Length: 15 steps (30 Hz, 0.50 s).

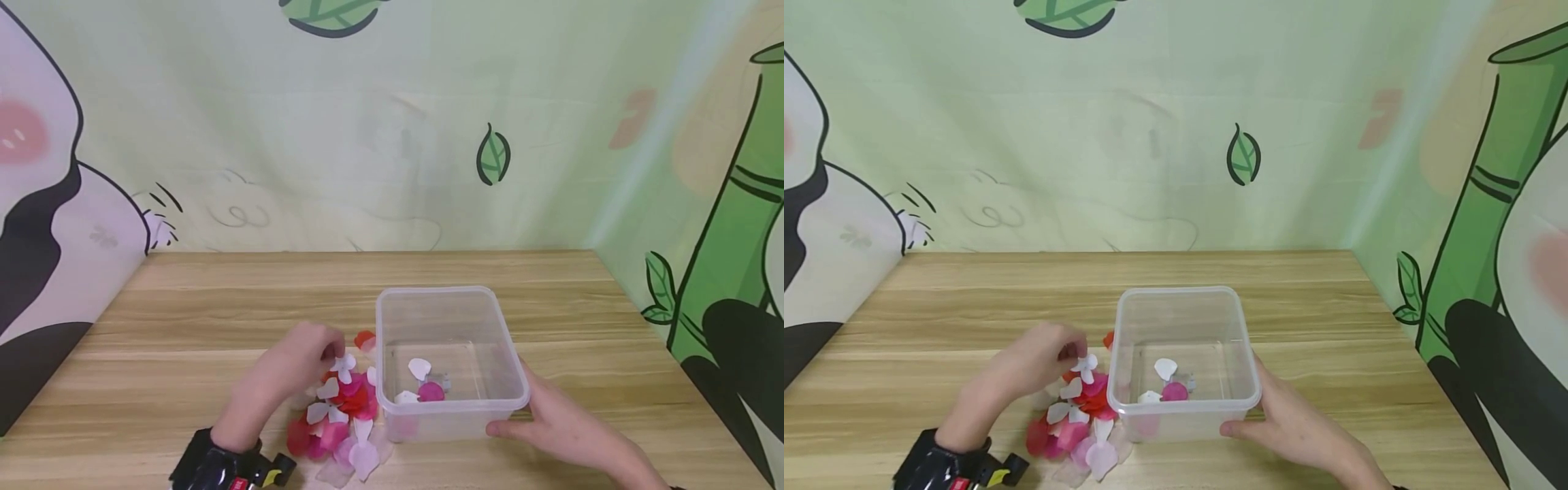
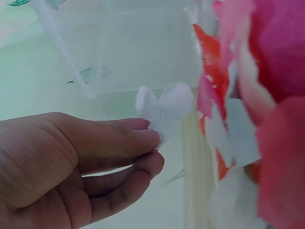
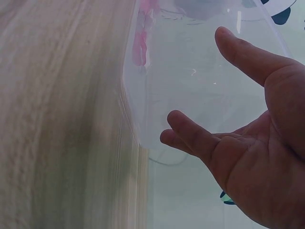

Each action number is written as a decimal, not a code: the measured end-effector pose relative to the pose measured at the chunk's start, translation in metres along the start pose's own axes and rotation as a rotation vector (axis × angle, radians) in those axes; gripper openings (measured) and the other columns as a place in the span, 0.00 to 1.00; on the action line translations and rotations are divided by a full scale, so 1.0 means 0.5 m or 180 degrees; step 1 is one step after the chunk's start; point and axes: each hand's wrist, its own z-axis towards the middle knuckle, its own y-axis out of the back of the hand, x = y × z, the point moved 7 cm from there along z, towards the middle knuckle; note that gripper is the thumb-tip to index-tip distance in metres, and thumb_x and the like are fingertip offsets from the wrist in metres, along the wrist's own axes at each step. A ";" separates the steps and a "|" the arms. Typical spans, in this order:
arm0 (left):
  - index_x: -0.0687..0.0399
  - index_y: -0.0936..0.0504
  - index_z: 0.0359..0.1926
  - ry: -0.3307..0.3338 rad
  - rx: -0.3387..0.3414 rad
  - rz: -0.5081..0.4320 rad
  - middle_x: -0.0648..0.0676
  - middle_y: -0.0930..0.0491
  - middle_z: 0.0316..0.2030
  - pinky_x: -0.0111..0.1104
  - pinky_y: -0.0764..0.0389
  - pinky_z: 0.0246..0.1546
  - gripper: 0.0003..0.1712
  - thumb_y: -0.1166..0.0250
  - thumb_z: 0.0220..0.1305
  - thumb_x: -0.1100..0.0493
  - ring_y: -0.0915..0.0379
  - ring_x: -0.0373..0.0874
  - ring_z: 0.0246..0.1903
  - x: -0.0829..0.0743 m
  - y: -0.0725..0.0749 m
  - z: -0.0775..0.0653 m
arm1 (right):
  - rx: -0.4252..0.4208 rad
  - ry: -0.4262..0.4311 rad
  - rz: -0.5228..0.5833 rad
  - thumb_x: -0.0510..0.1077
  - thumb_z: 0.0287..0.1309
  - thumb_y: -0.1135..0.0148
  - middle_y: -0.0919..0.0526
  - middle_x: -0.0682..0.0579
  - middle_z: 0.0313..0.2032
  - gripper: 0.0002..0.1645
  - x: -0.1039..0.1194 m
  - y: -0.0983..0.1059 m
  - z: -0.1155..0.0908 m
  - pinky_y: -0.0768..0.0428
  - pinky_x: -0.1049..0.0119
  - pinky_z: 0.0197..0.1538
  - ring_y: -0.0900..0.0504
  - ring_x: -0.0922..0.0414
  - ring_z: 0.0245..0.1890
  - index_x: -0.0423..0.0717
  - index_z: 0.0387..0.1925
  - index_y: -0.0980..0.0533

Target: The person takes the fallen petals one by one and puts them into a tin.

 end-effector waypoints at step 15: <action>0.61 0.12 0.37 -0.0684 -0.1214 -0.0139 0.52 0.14 0.32 0.36 0.14 0.36 0.08 0.26 0.57 0.74 0.19 0.43 0.30 -0.057 0.090 -0.030 | -0.0011 0.0025 -0.0021 0.58 0.58 0.25 0.20 0.53 0.59 0.62 0.002 0.000 0.001 0.22 0.61 0.59 0.19 0.54 0.55 0.64 0.82 0.57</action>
